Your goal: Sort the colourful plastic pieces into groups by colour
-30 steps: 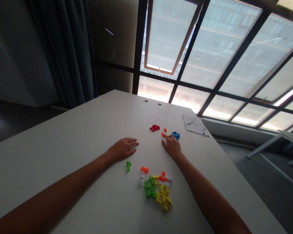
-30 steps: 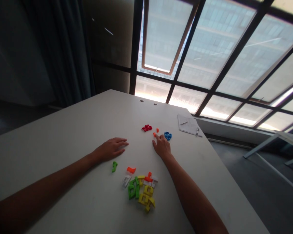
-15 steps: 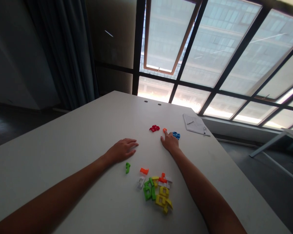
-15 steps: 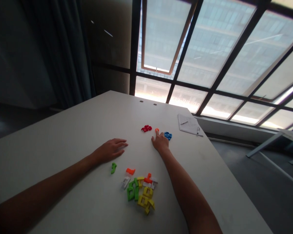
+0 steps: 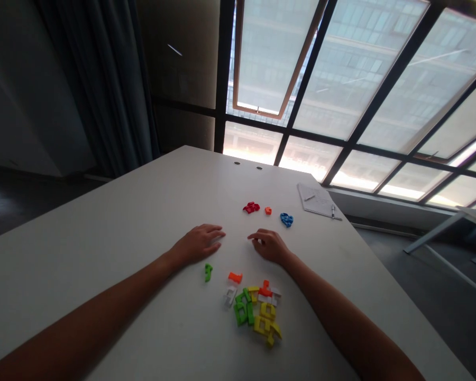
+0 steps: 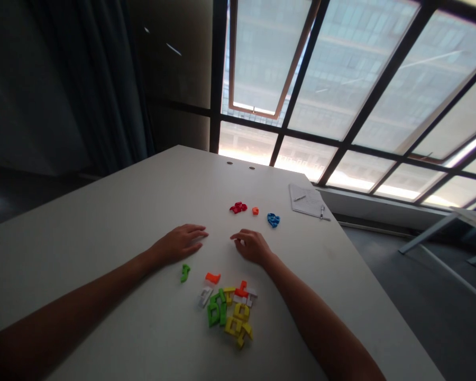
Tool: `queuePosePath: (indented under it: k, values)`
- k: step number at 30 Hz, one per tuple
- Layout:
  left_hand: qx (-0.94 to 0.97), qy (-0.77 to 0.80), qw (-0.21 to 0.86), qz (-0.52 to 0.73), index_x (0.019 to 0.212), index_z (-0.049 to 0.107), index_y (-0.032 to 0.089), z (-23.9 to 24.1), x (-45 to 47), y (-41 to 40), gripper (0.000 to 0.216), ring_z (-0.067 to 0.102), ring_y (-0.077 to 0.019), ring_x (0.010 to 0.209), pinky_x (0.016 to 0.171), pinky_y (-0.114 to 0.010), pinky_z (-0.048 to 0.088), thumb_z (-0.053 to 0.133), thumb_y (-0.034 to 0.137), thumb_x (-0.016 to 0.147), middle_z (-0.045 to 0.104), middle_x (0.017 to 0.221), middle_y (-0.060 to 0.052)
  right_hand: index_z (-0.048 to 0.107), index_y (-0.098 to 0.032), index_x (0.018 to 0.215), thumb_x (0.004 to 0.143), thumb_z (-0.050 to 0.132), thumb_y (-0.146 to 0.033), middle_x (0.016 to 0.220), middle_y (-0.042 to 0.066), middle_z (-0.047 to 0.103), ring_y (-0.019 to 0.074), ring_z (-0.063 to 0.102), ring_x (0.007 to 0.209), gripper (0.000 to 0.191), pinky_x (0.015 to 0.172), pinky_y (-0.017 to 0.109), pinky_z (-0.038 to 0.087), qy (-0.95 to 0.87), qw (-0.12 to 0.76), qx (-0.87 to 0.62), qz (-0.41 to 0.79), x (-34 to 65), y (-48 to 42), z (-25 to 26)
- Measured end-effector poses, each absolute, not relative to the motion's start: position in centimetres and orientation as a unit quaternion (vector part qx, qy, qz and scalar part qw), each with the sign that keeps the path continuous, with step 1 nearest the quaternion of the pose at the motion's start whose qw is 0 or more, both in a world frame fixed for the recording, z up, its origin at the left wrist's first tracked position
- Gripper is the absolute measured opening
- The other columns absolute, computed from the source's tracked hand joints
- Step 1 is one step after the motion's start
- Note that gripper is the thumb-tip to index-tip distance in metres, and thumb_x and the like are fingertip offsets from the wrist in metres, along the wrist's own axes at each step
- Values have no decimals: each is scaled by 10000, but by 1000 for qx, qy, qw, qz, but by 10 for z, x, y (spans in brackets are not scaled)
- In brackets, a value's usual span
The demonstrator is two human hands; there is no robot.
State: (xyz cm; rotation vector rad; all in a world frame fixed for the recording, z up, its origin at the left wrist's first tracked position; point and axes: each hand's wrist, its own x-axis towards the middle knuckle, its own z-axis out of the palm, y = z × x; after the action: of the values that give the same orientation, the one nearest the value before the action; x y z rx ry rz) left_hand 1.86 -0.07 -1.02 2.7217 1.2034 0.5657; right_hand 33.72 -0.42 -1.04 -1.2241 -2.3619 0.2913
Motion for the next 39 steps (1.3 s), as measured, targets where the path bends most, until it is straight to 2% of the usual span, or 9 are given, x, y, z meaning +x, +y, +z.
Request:
queuePosePath:
  k: [3, 6, 10, 13, 19, 25, 31, 36, 39]
  values:
    - [896, 398, 58, 188, 1354, 667, 285, -10, 18, -1, 407, 592, -268, 1295, 1119, -451, 481, 520, 438, 1008, 629, 1444, -75, 800, -245, 1011, 912, 596, -189, 860, 19, 717, 120, 581, 665, 233, 703, 231, 459, -869, 254, -378, 192, 330, -29, -9]
    - [895, 398, 58, 193, 1356, 665, 294, -11, 18, -1, 407, 598, -263, 1288, 1114, -442, 488, 521, 446, 1007, 629, 1445, -69, 812, -240, 1021, 907, 630, -218, 835, 22, 700, 123, 578, 670, 216, 672, 230, 461, -864, 256, -325, 286, 325, -43, -5]
    - [895, 399, 52, 194, 1349, 669, 297, -12, 18, -1, 402, 597, -261, 1288, 1116, -443, 486, 525, 444, 1004, 632, 1442, -67, 811, -247, 1095, 920, 660, -278, 930, 41, 694, 122, 601, 711, 233, 663, 225, 482, -861, 224, -244, 386, 322, -47, 5]
    - [896, 399, 53, 190, 1350, 668, 291, -11, 18, -1, 403, 594, -263, 1293, 1118, -444, 484, 526, 439, 1003, 629, 1444, -69, 815, -266, 1093, 918, 685, -296, 1002, 45, 687, 119, 617, 749, 221, 696, 223, 504, -873, 187, -218, 395, 319, -49, 13]
    - [896, 395, 56, 192, 1347, 671, 280, -11, 18, -1, 405, 593, -266, 1289, 1117, -443, 480, 530, 434, 1000, 629, 1443, -80, 808, -251, 1067, 948, 662, -288, 1031, 63, 705, 133, 644, 774, 191, 738, 246, 525, -872, 208, -299, 328, 321, -43, 12]
    - [897, 392, 54, 196, 1322, 682, 284, -12, 18, 0, 382, 597, -258, 1285, 1116, -434, 478, 530, 420, 999, 631, 1441, -78, 781, -225, 1041, 973, 601, -223, 1031, 69, 725, 143, 651, 771, 192, 793, 277, 516, -838, 276, -447, 148, 347, -12, -7]
    - [896, 396, 57, 195, 1326, 683, 279, -10, 19, -2, 389, 591, -263, 1286, 1113, -439, 479, 525, 423, 1002, 630, 1442, -78, 746, -219, 1138, 973, 544, -155, 1099, 72, 726, 176, 670, 909, 269, 892, 294, 492, -808, 254, -532, 10, 371, 9, -17]
    - [897, 395, 56, 191, 1332, 681, 267, -9, 20, -2, 401, 589, -270, 1290, 1112, -446, 480, 513, 430, 1006, 627, 1445, -85, 636, -182, 1362, 954, 524, -151, 1272, 114, 669, 216, 648, 1027, 424, 943, 329, 492, -776, 263, -573, -36, 369, 9, -18]
    - [898, 395, 52, 186, 1337, 677, 265, -8, 20, -2, 404, 591, -270, 1287, 1111, -449, 482, 508, 426, 1008, 625, 1448, -84, 659, -169, 1321, 973, 499, -176, 1238, 126, 668, 237, 630, 1061, 384, 975, 361, 478, -773, 249, -581, -55, 363, 5, -17]
